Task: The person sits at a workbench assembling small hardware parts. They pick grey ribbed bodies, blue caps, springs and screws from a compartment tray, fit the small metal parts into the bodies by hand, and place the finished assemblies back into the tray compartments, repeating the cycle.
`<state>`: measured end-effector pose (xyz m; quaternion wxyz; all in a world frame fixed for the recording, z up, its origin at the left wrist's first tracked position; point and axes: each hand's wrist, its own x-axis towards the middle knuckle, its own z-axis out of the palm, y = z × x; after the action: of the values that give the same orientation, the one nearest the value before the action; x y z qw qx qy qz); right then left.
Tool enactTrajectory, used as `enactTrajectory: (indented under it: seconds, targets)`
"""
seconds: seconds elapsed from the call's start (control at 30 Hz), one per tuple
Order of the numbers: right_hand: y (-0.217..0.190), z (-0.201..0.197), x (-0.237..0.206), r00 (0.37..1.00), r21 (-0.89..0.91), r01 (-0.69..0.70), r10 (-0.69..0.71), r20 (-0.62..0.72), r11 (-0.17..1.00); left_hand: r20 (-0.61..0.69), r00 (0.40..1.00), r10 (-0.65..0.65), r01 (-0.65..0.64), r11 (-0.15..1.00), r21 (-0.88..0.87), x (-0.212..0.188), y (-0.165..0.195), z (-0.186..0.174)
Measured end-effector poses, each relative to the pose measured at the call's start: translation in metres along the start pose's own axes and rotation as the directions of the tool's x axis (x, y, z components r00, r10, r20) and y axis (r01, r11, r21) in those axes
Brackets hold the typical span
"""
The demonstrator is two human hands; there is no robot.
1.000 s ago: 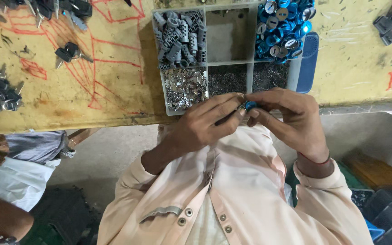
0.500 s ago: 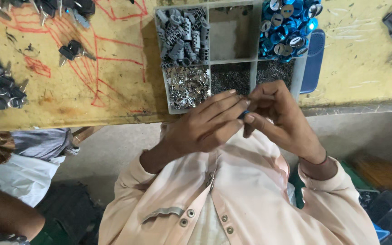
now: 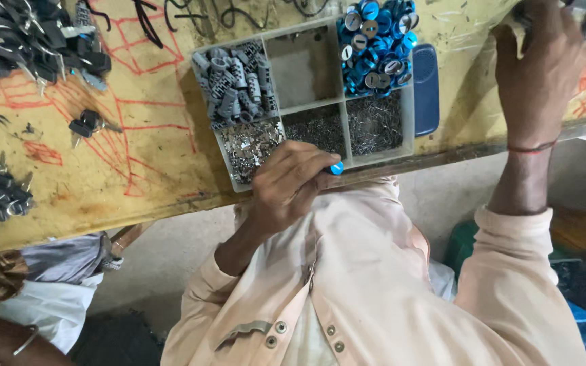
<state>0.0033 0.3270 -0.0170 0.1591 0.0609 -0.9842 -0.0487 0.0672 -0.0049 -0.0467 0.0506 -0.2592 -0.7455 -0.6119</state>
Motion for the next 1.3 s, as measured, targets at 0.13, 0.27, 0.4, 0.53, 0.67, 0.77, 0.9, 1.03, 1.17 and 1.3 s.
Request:
enactTrajectory:
  seconds: [0.13,0.27,0.4,0.53,0.67,0.77,0.9,1.03,1.17,1.3]
  targets:
    - [0.016,-0.018,-0.025,0.95,0.292,-0.135,0.04,0.31,0.947,0.075,0.997,-0.009,0.013,0.998,-0.056,0.002,-0.004,-0.001]
    - [0.029,-0.018,-0.039,0.965,0.393,-0.21,0.126,0.23,0.895,0.144,0.99,-0.001,0.017,0.994,-0.11,0.009,-0.005,0.002]
    - [0.032,0.008,-0.044,0.984,0.241,-0.065,0.023,0.175,0.968,0.196,0.98,0.023,-0.002,0.995,-0.105,0.013,-0.004,0.001]
    - [0.038,0.008,-0.044,0.992,0.442,-0.09,0.043,0.116,0.892,0.146,0.989,-0.025,0.04,0.994,-0.102,0.011,0.0,-0.003]
    - [0.01,-0.003,-0.04,0.978,0.884,-0.173,0.184,0.1,0.434,0.067,0.998,-0.003,0.008,0.997,-0.073,0.008,-0.002,-0.004]
    - [-0.035,-0.019,-0.043,0.959,0.965,-0.253,0.148,0.241,0.07,0.046,0.998,-0.053,0.057,0.993,-0.103,0.007,-0.003,-0.002]
    - [-0.101,-0.04,-0.047,0.938,0.89,-0.076,-0.27,0.217,0.449,0.029,0.999,0.025,-0.027,0.998,0.051,0.007,-0.001,-0.004]
    - [-0.121,-0.05,-0.032,0.88,0.748,0.167,-0.439,0.18,0.642,0.02,0.998,0.061,-0.064,0.981,0.183,0.001,0.001,-0.013]
    - [-0.123,-0.053,-0.019,0.807,0.728,0.256,-0.556,0.202,0.636,0.123,0.99,0.069,-0.101,0.953,0.286,-0.007,-0.005,-0.02]
    - [-0.124,-0.053,-0.024,0.761,0.72,0.283,-0.605,0.232,0.633,0.21,0.977,0.037,-0.074,0.982,0.172,-0.002,-0.004,-0.008]
